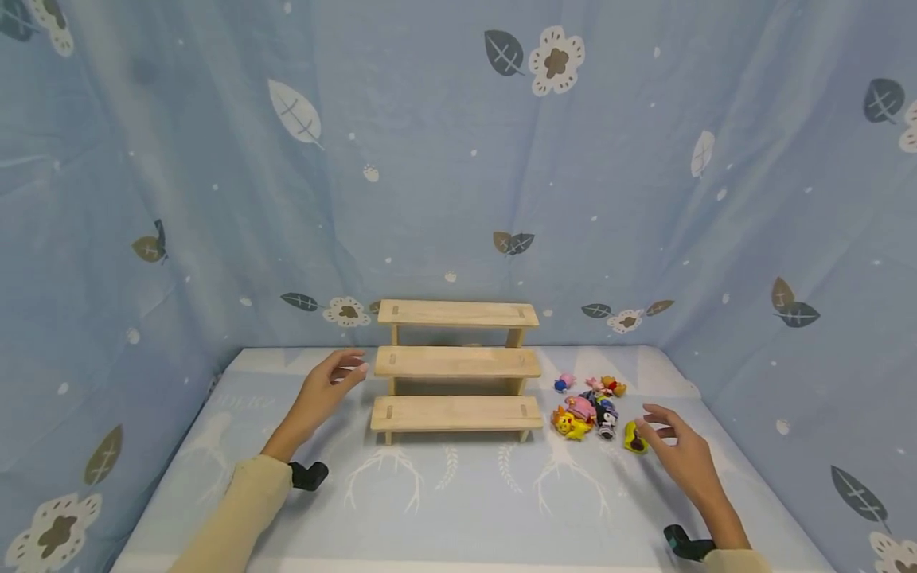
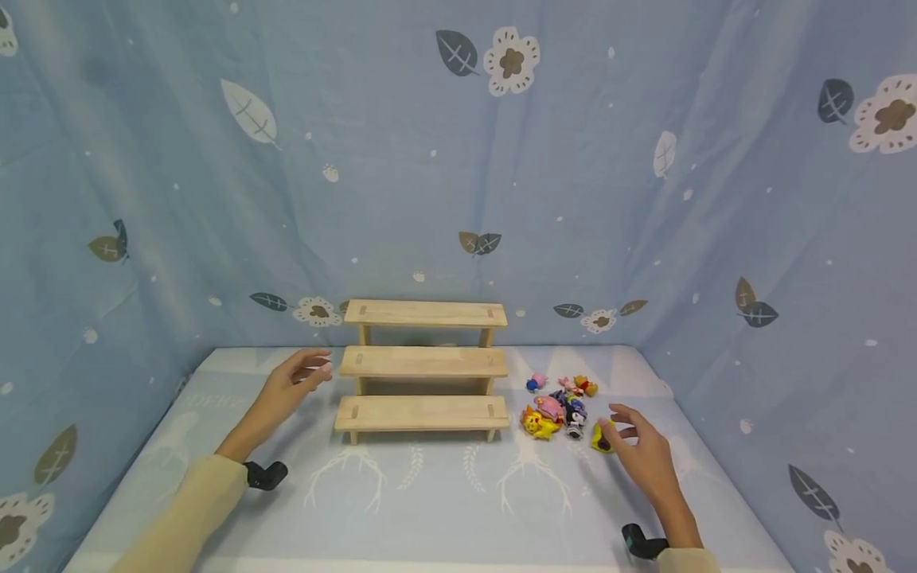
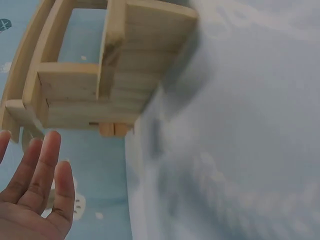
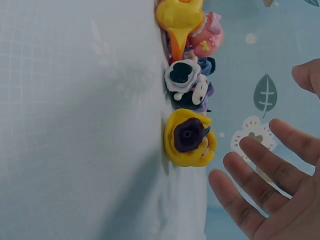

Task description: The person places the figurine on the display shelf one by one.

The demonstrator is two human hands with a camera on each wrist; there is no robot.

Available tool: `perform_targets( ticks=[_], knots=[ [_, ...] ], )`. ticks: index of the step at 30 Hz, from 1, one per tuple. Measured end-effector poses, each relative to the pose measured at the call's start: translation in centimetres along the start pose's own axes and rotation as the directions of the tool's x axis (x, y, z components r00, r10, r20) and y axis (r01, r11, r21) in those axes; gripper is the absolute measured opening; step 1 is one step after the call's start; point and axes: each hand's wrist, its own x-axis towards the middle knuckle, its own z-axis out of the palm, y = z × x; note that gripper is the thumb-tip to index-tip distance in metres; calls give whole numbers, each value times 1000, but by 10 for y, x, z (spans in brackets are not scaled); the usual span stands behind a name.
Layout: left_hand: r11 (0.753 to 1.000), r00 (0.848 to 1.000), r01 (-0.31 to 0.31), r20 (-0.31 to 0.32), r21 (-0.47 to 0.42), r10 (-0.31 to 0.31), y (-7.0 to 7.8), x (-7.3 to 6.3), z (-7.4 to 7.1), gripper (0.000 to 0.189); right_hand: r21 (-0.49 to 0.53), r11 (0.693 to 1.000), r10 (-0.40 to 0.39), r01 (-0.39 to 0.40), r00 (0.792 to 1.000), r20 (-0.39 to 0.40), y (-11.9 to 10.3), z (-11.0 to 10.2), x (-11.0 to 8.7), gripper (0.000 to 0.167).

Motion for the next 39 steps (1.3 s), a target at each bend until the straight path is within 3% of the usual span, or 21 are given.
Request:
perform_targets(
  ticks=[8,16,27,39],
  knots=[
    [997,999,31,24,-76,-30,2,16,17,55,3,1000,-7,7,1000,-28,15,6,6,64],
    [987,998,65,26,-147,-62,-7,24,29,44,48,996,80,-81,997,20,28,12,13,54],
    [964,989,145,65,-224,-133,-10,33,33,51,92,988,119,-128,988,96,37,16,21,64],
    [958,989,138,83,-250,-121,-27,38,31,57,43,994,91,-102,974,207,42,19,32,74]
  ],
)
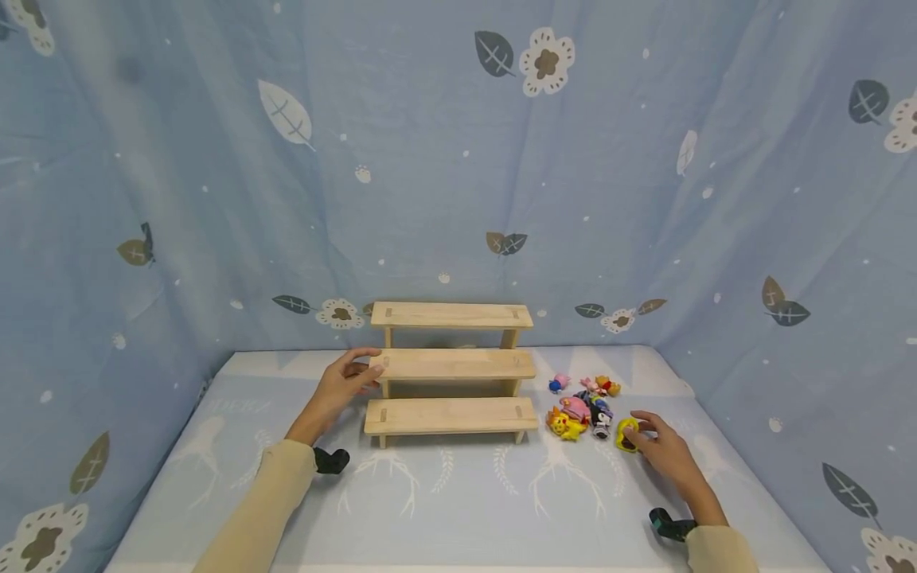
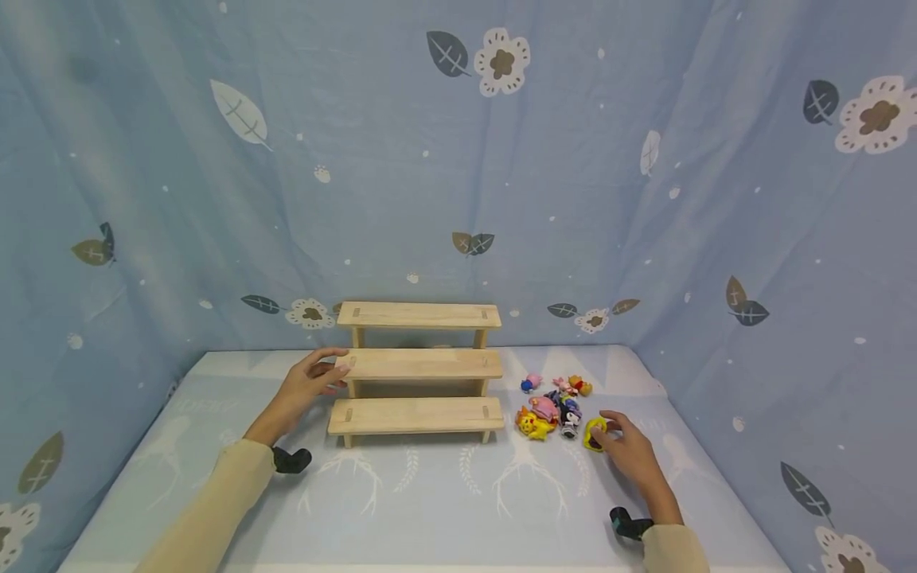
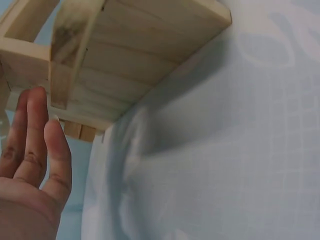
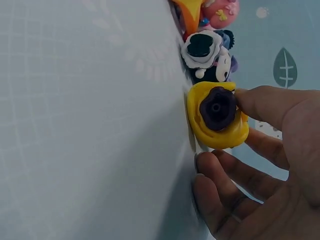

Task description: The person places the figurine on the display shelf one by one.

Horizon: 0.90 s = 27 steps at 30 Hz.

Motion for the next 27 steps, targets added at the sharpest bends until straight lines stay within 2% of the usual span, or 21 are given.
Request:
perform_targets(
  ticks=[6,10,17,24,27],
  knots=[
    [999,999,-3,34,-45,4,-3,0,-1,58,64,998,25,-26,999,24,0,-3,3,78],
    [998,1000,-2,27,-66,4,-3,0,0,57,121,991,47,-52,998,44,0,-2,3,80],
    [997,999,-15,30,-76,17,-3,-1,-1,55,125,990,64,-69,997,41,-4,1,4,83],
    [997,1000,-12,21,-75,13,-3,-1,-3,54,155,987,38,-43,998,40,-10,3,4,68],
    [997,999,-19,35,-74,22,-2,0,-3,54,167,985,38,-44,999,35,-8,2,3,61]
  ],
)
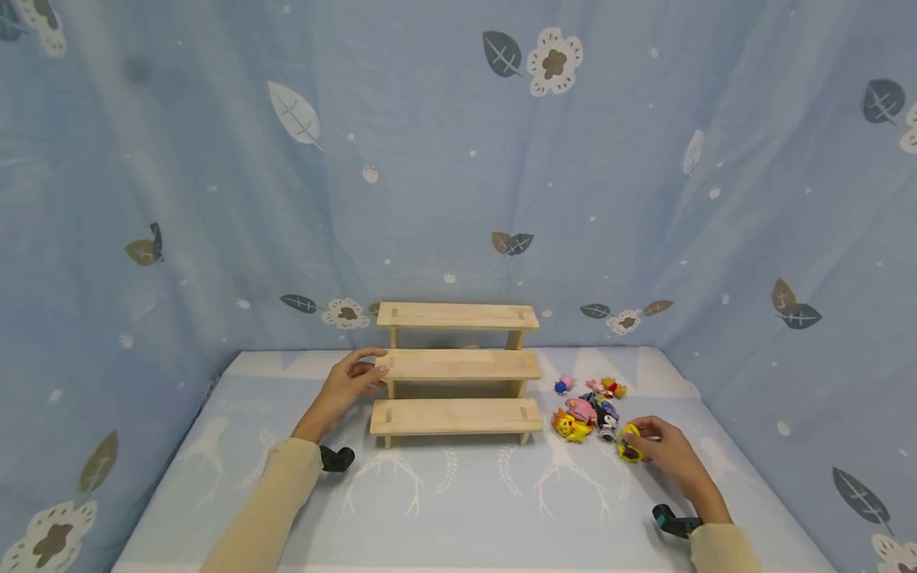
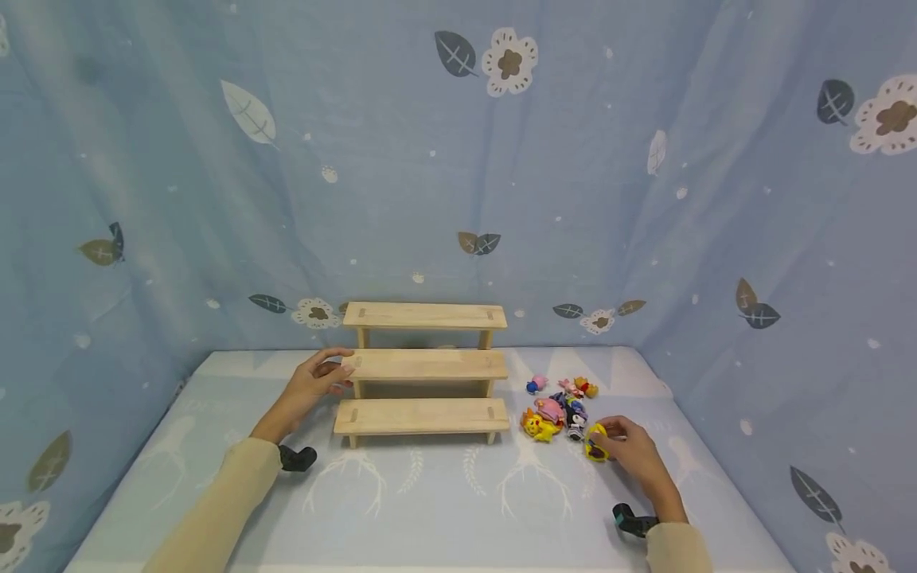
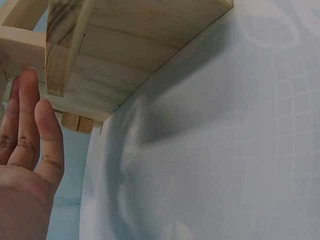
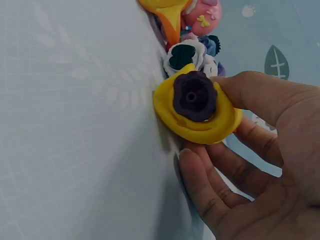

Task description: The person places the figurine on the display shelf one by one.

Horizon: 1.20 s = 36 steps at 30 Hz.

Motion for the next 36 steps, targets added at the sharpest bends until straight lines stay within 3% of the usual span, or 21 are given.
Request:
perform_targets(
  ticks=[7,20,27,36],
  knots=[
    [1000,1000,-17,4,16,17,-2,0,1,53,-7,1000,-15,15,999,46,-6,-4,-8,65],
    [1000,999,-24,29,0,24,-4,1,-2,53,-25,999,-36,37,999,18,-10,-4,-17,67],
    [999,998,-38,45,-12,39,-2,3,-1,54,-18,995,-96,97,994,50,-12,-8,-21,62],
    [999,999,-31,26,17,30,-2,-1,-2,53,-39,990,-136,134,990,-34,-14,-6,-18,68]
  ],
)
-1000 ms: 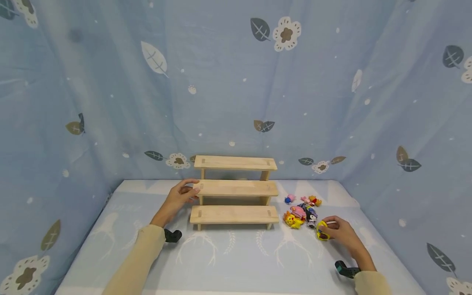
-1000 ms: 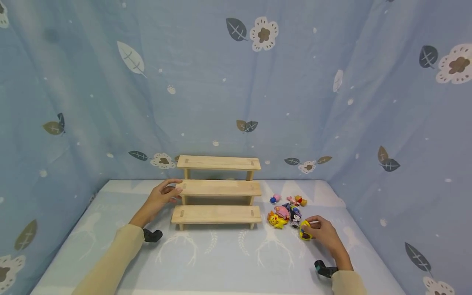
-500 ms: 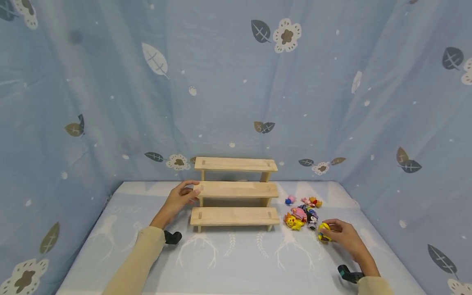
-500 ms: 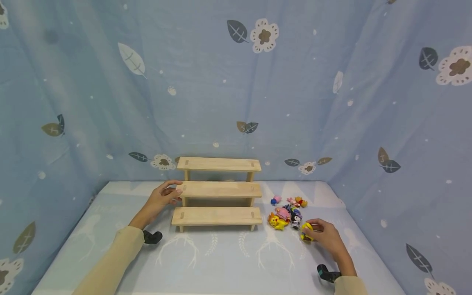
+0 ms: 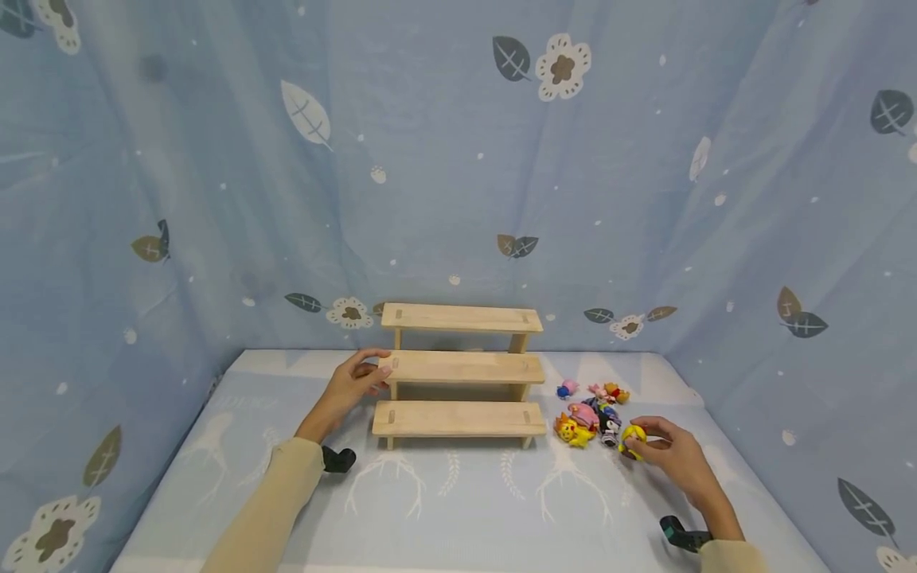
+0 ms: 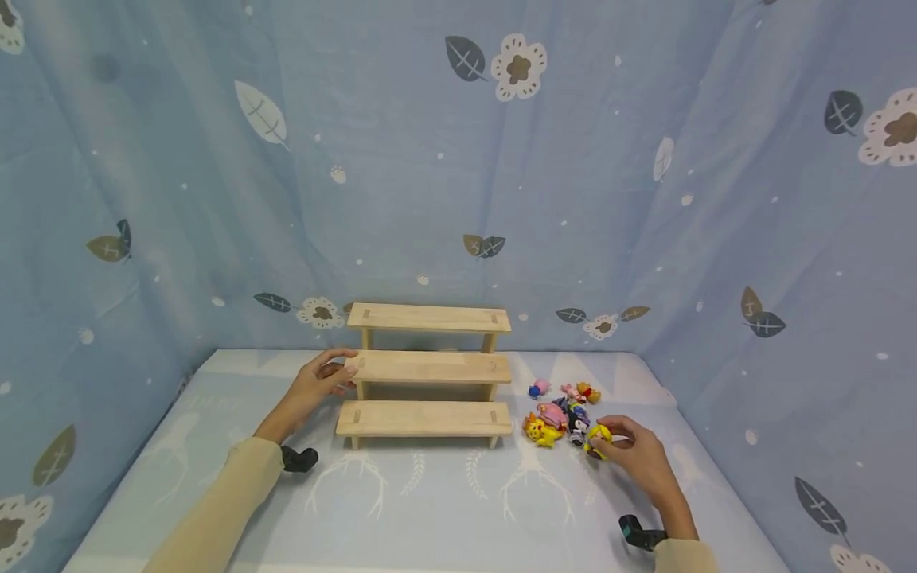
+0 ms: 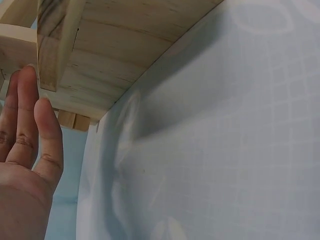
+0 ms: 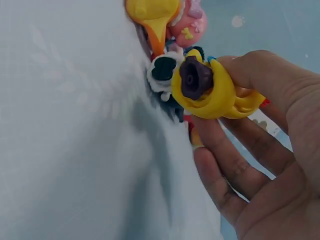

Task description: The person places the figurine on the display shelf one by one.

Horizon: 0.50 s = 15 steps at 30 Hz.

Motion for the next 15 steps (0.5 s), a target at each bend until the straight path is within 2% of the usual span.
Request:
perform_targets(
  ticks=[8,15],
  knots=[
    [1000,1000,-4,0,-13,4,-1,3,-1,54,29,996,-85,87,995,-58,-18,-1,1,71],
    [1000,1000,-4,15,-9,4,0,2,0,53,27,984,-174,176,982,-79,-36,0,-1,61]
  ],
)
